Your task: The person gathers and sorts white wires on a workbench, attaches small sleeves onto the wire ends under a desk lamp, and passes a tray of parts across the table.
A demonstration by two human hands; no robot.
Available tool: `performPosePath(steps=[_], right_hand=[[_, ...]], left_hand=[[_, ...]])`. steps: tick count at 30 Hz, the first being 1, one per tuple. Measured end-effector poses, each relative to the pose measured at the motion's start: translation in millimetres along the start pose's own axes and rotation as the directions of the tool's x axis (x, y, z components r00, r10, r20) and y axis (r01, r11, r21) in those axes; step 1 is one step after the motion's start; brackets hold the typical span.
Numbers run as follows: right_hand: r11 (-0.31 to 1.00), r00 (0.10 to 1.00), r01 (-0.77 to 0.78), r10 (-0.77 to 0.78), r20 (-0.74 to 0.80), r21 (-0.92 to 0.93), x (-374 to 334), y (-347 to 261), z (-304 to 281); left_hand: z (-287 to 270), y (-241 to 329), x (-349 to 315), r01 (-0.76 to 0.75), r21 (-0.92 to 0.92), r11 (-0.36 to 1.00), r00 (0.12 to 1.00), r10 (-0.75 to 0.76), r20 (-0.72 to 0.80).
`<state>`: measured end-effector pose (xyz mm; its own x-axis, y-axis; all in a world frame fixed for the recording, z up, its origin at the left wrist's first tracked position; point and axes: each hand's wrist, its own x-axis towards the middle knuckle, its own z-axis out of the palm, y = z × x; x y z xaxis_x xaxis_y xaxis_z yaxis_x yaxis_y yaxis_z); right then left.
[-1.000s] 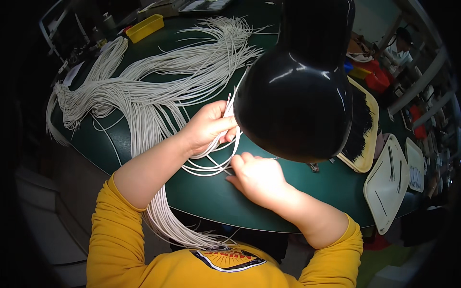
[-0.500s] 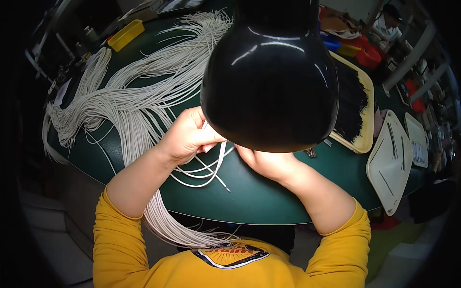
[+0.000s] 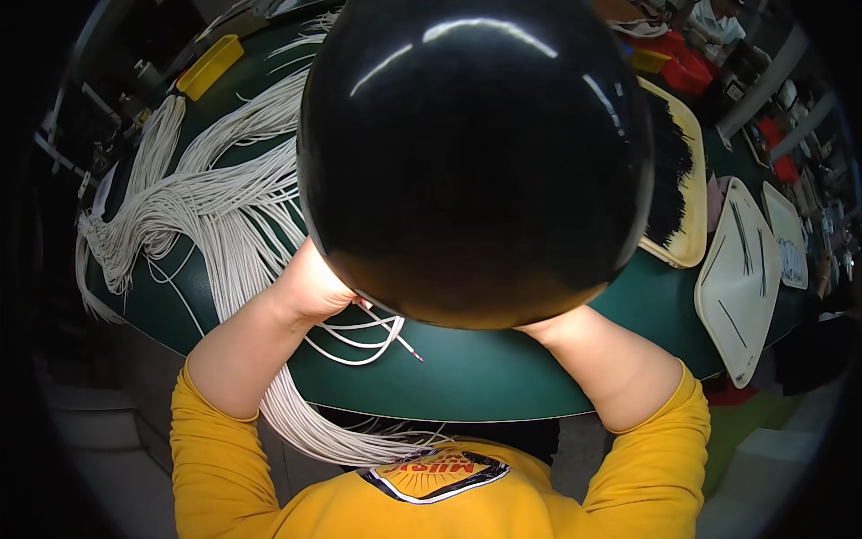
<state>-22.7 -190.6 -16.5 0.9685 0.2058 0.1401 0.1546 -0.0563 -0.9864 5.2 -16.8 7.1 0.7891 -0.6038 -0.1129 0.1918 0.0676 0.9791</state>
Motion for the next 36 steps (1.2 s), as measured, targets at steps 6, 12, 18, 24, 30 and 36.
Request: performPosePath(steps=[6, 12, 18, 24, 30, 36], right_hand=[[0.995, 0.995, 0.094, -0.093, -0.039, 0.023, -2.4, 12.1, -0.8], [0.988, 0.986, 0.156, -0.155, -0.063, 0.007, -1.4, 14.7, -4.2], [0.982, 0.980, 0.190, -0.188, -0.070, 0.020, 0.5, 16.3, -4.6], [0.886, 0.895, 0.409, -0.341, -0.287, 0.220, 19.8, 13.1, -14.0], [0.799, 0.829, 0.522, -0.394, -0.396, 0.298, 33.3, 9.7, -20.6], [0.809, 0.841, 0.506, -0.388, -0.376, 0.297, 32.0, 15.3, -16.1]], left_hand=[[-2.2, 0.0, 1.4, -0.027, 0.003, 1.000, 0.999, 0.027, 0.045], [-3.0, -11.8, 5.3, -0.029, -0.074, 0.997, 1.000, 0.028, -0.012], [-4.7, -11.0, 4.5, -0.040, -0.024, 0.999, 0.997, 0.038, -0.066], [0.4, -2.5, 1.6, -0.043, -0.007, 0.999, 0.998, 0.042, -0.053], [-4.4, -21.4, 8.5, -0.057, -0.005, 0.998, 0.998, 0.057, -0.011], [-0.9, -4.9, 3.6, -0.019, 0.012, 1.000, 0.999, 0.020, -0.027]])
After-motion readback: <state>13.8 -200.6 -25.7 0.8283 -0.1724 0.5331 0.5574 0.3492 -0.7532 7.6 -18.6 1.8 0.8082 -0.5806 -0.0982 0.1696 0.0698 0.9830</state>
